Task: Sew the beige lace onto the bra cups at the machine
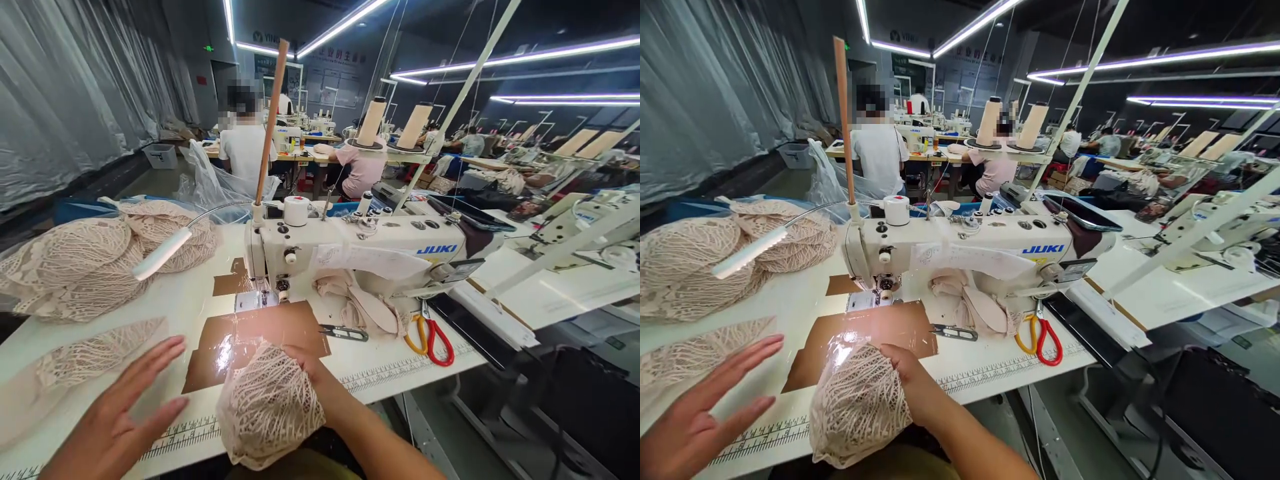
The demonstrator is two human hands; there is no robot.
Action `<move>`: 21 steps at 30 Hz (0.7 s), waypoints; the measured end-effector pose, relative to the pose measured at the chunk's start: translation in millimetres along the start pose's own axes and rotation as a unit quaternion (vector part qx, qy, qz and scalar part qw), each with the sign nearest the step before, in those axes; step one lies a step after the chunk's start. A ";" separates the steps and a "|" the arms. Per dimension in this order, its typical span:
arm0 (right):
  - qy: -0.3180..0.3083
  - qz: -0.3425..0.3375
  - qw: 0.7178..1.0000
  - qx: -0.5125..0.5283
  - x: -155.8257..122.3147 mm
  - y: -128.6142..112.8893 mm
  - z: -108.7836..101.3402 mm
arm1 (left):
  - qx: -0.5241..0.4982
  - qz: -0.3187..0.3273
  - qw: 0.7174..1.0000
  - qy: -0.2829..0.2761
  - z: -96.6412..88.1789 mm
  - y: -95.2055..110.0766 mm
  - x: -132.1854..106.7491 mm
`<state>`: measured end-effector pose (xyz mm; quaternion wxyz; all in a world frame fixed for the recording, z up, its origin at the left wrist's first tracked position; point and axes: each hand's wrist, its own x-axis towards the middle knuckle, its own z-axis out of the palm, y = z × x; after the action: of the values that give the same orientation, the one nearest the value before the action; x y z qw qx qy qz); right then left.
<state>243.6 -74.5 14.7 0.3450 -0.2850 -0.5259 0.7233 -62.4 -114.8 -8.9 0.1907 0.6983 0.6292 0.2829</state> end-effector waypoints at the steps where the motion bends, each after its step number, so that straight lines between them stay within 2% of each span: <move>1: -0.011 -0.007 1.000 -0.010 1.1 1.2 2.7 | -0.028 0.017 0.998 -0.047 6.7 19.9 3.8; 4: -0.047 -0.048 0.997 -0.032 2.6 7.4 7.8 | -0.175 0.003 0.975 -0.140 25.1 66.9 18.6; 6: -0.041 -0.071 0.995 -0.061 1.7 12.2 6.6 | -0.265 -0.012 0.943 -0.200 34.6 81.5 27.3; 8: -0.016 -0.069 0.992 -0.101 -0.2 15.9 2.5 | -0.329 -0.038 0.914 -0.235 40.9 84.1 32.0; 13: 0.032 -0.022 0.993 -0.110 -2.9 18.9 -5.8 | -0.418 -0.124 0.872 -0.224 46.9 78.3 27.5; 17: 0.040 -0.031 0.987 -0.150 2.3 19.7 -2.6 | -0.495 -0.167 0.822 -0.226 56.8 86.5 17.9; 19: 0.043 -0.028 0.985 -0.164 4.7 18.8 -2.1 | -0.495 -0.161 0.828 -0.207 62.1 90.1 14.3; 21: 0.036 -0.027 0.984 -0.171 4.6 15.9 -4.6 | -0.472 -0.144 0.852 -0.174 64.9 91.5 12.1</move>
<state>241.2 -71.5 -2.1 0.3296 -0.3515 -0.6361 0.6026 50.0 -109.4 0.2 0.6421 0.4638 0.4703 0.3891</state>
